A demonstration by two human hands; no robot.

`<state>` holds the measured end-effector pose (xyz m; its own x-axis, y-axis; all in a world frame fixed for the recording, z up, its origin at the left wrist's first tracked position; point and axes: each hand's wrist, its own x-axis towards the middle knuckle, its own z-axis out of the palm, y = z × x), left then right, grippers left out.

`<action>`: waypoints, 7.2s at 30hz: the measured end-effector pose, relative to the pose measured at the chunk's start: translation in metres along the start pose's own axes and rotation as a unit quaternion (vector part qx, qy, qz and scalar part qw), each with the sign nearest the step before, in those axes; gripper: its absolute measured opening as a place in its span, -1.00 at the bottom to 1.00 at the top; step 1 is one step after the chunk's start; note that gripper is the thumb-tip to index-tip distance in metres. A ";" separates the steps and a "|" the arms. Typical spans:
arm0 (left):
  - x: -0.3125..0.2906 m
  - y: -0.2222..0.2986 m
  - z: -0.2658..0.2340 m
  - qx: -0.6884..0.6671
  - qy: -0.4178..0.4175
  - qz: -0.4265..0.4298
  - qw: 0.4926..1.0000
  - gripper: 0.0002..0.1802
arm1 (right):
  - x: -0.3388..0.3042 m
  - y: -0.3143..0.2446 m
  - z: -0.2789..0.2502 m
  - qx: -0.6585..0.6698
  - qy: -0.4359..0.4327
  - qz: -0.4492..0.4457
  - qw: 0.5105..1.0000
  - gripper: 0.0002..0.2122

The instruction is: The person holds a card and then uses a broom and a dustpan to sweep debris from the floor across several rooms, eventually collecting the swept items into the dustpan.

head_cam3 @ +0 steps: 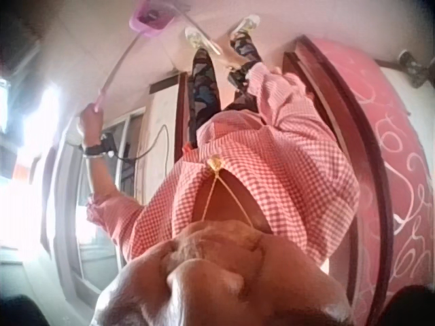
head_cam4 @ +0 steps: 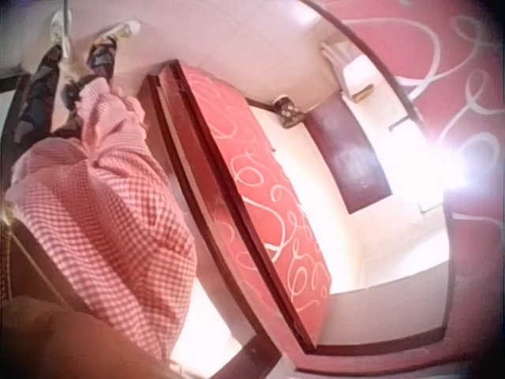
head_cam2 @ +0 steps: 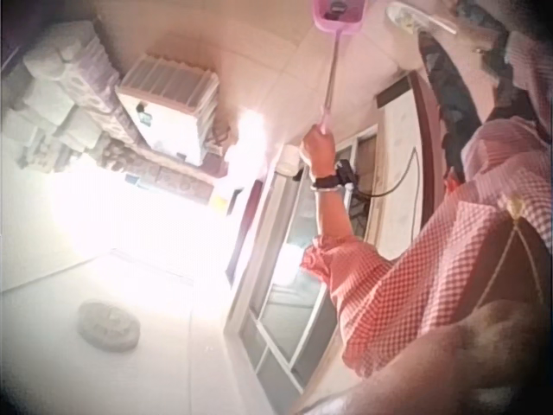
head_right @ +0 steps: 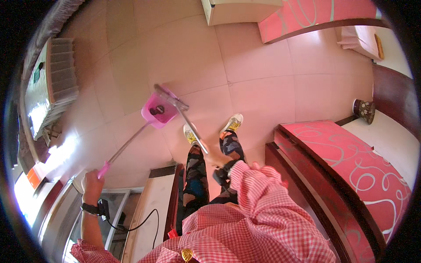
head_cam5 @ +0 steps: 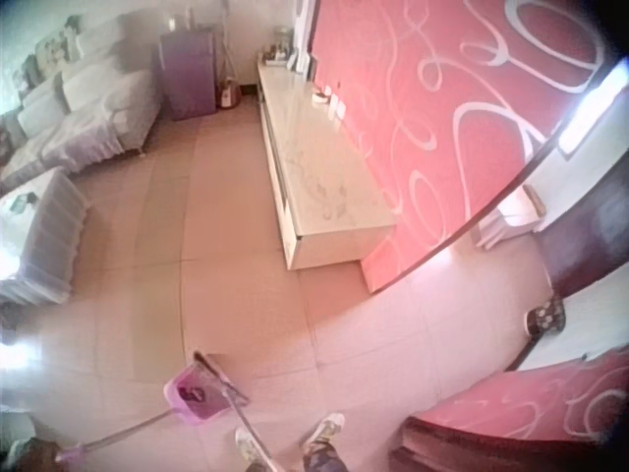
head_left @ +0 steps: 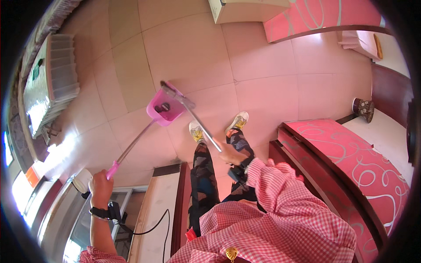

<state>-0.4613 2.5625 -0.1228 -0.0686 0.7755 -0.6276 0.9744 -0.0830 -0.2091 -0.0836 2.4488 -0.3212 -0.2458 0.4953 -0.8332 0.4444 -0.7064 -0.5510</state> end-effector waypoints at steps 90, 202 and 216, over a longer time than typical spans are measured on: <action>-0.066 0.047 0.098 -0.446 -0.218 -0.015 0.868 -0.70 | -0.182 0.128 -0.080 -0.090 0.099 0.176 0.975 -0.61; 0.112 0.771 -0.299 -0.027 -0.224 0.341 0.913 -0.64 | -0.291 0.247 -0.354 0.571 0.351 0.122 0.732 -0.50; 0.165 0.914 -0.317 0.054 -0.188 0.324 0.925 -0.53 | -0.322 0.342 -0.526 0.452 0.277 0.183 0.828 -0.51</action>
<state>0.4856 2.8134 -0.1799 0.4333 0.2689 -0.8602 0.8109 -0.5328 0.2420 0.6009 2.3139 -0.2163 0.3075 0.1434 -0.9407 -0.4864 -0.8260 -0.2850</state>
